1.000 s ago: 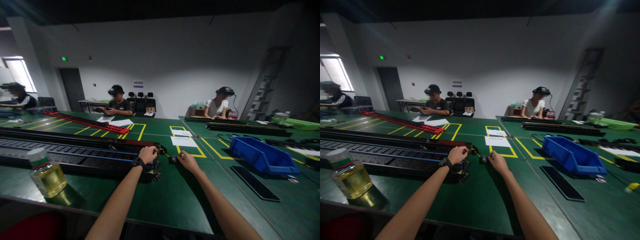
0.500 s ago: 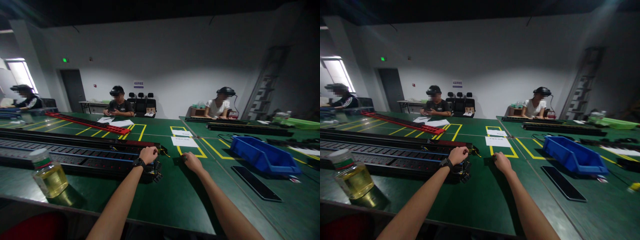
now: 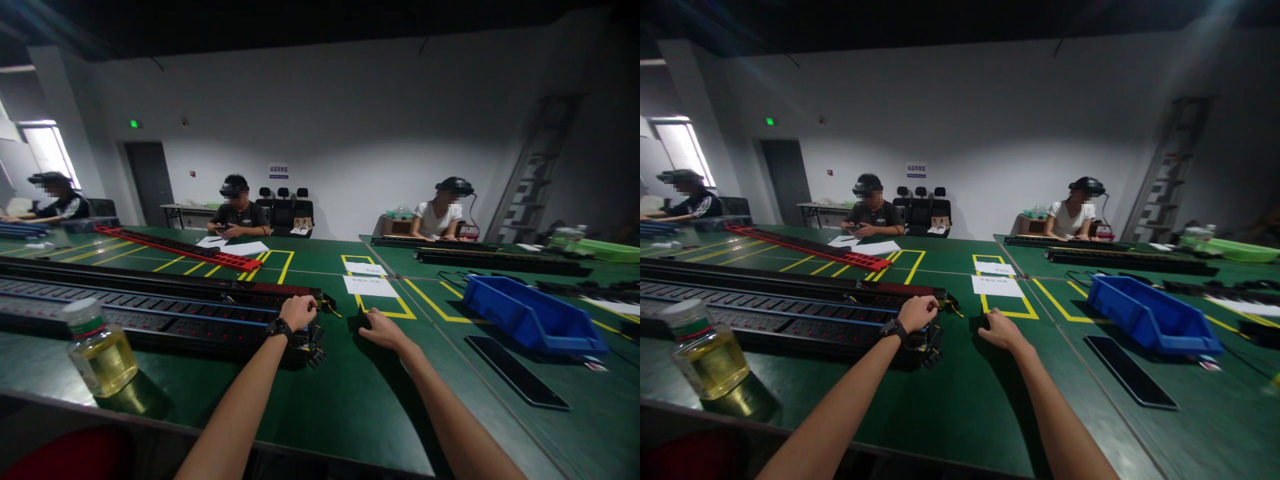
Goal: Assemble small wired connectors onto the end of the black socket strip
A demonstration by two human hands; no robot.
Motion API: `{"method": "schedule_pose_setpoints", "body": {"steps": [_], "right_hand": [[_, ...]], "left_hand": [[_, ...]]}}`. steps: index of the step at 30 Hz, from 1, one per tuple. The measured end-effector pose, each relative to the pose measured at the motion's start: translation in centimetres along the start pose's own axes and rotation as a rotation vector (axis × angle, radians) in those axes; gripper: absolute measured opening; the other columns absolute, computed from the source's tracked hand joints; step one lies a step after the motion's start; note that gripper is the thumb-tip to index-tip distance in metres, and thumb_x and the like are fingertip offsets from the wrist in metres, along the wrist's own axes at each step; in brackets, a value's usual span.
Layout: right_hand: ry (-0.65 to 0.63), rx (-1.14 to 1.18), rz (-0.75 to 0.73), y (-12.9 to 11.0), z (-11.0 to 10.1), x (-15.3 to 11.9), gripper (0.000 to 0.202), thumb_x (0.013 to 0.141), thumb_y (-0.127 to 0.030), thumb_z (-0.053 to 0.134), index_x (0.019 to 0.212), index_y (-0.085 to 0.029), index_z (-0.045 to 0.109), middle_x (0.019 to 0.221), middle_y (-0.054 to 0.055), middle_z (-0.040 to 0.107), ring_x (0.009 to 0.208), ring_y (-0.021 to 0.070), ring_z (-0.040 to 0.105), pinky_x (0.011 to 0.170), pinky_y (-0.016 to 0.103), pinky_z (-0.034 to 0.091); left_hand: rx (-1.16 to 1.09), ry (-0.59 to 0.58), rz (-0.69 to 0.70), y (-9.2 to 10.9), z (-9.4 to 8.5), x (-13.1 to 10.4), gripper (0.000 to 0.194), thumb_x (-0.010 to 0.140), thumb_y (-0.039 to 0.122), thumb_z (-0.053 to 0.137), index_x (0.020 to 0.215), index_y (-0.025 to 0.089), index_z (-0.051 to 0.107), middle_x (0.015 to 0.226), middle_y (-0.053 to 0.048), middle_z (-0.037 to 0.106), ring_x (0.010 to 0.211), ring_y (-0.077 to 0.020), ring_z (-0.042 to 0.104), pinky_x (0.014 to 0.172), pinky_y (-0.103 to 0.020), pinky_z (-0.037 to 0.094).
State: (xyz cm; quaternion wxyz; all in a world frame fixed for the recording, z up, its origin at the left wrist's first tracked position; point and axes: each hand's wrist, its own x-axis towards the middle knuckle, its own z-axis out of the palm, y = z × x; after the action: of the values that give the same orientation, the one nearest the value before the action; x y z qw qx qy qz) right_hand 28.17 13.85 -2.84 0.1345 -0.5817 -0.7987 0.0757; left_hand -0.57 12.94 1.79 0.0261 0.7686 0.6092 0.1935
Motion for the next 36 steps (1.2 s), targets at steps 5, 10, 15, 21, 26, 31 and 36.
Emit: {"method": "schedule_pose_setpoints", "body": {"steps": [5, 10, 15, 21, 26, 31, 36], "right_hand": [[0.058, -0.019, 0.065, -0.8, 0.3, -0.2, 0.037, 0.099, -0.051, 0.057, 0.097, -0.016, 0.069, 0.105, 0.014, 0.071, 0.089, 0.0232, 0.066, 0.074, 0.029, 0.043], [0.061, -0.033, 0.110, -1.0, 1.2, 0.1, 0.021, 0.100, -0.029, 0.053, 0.103, -0.015, 0.068, 0.104, 0.015, 0.075, 0.094, 0.0240, 0.069, 0.073, 0.028, 0.041], [0.146, 0.092, 0.095, -1.5, 1.8, 0.6, 0.018, 0.097, -0.027, 0.053, 0.097, -0.018, 0.069, 0.093, 0.010, 0.075, 0.085, 0.0218, 0.068, 0.070, 0.027, 0.039], [0.327, 0.290, -0.062, -5.4, 1.3, 1.7, 0.019, 0.096, -0.034, 0.053, 0.100, -0.020, 0.066, 0.081, 0.005, 0.071, 0.072, 0.0210, 0.065, 0.064, 0.027, 0.038], [0.228, 0.197, -0.073, -8.8, 0.2, 2.9, 0.014, 0.094, -0.030, 0.059, 0.088, -0.020, 0.066, 0.079, 0.005, 0.071, 0.073, 0.0190, 0.064, 0.061, 0.026, 0.031], [0.221, 0.129, 0.064, -10.7, 1.1, 3.3, 0.018, 0.100, -0.032, 0.056, 0.099, -0.021, 0.070, 0.090, 0.007, 0.076, 0.080, 0.0199, 0.068, 0.064, 0.026, 0.033], [0.244, 0.204, 0.015, -11.0, 3.4, 3.1, 0.015, 0.097, -0.020, 0.057, 0.098, -0.019, 0.072, 0.103, 0.010, 0.078, 0.092, 0.0226, 0.071, 0.071, 0.026, 0.039]], "left_hand": [[0.000, -0.004, -0.008, 0.1, -0.1, -0.1, 0.022, 0.091, 0.032, 0.064, 0.108, 0.033, 0.079, 0.105, -0.001, 0.082, 0.101, -0.0209, 0.075, 0.091, -0.028, 0.053], [0.000, -0.007, -0.007, 0.1, -0.1, -0.1, 0.023, 0.091, 0.032, 0.064, 0.107, 0.033, 0.079, 0.104, 0.000, 0.082, 0.101, -0.0215, 0.075, 0.090, -0.029, 0.053], [-0.002, -0.010, -0.013, 0.2, -0.2, -0.1, 0.023, 0.090, 0.032, 0.063, 0.107, 0.033, 0.079, 0.103, -0.001, 0.082, 0.100, -0.0212, 0.075, 0.090, -0.029, 0.053], [-0.010, -0.003, -0.007, 0.2, -0.2, -0.1, 0.023, 0.090, 0.032, 0.063, 0.106, 0.032, 0.079, 0.102, -0.001, 0.082, 0.100, -0.0213, 0.075, 0.090, -0.028, 0.054], [-0.005, 0.006, 0.005, 0.2, 0.0, -0.1, 0.025, 0.090, 0.030, 0.062, 0.107, 0.032, 0.079, 0.103, -0.002, 0.082, 0.102, -0.0227, 0.075, 0.093, -0.031, 0.054], [0.006, 0.014, -0.002, 0.2, 0.1, -0.2, 0.024, 0.091, 0.030, 0.060, 0.105, 0.031, 0.079, 0.102, -0.004, 0.082, 0.101, -0.0242, 0.076, 0.092, -0.032, 0.054], [0.005, 0.013, 0.006, 0.2, 0.1, -0.1, 0.025, 0.095, 0.033, 0.055, 0.106, 0.031, 0.078, 0.105, -0.004, 0.081, 0.103, -0.0239, 0.075, 0.093, -0.033, 0.054]]}}
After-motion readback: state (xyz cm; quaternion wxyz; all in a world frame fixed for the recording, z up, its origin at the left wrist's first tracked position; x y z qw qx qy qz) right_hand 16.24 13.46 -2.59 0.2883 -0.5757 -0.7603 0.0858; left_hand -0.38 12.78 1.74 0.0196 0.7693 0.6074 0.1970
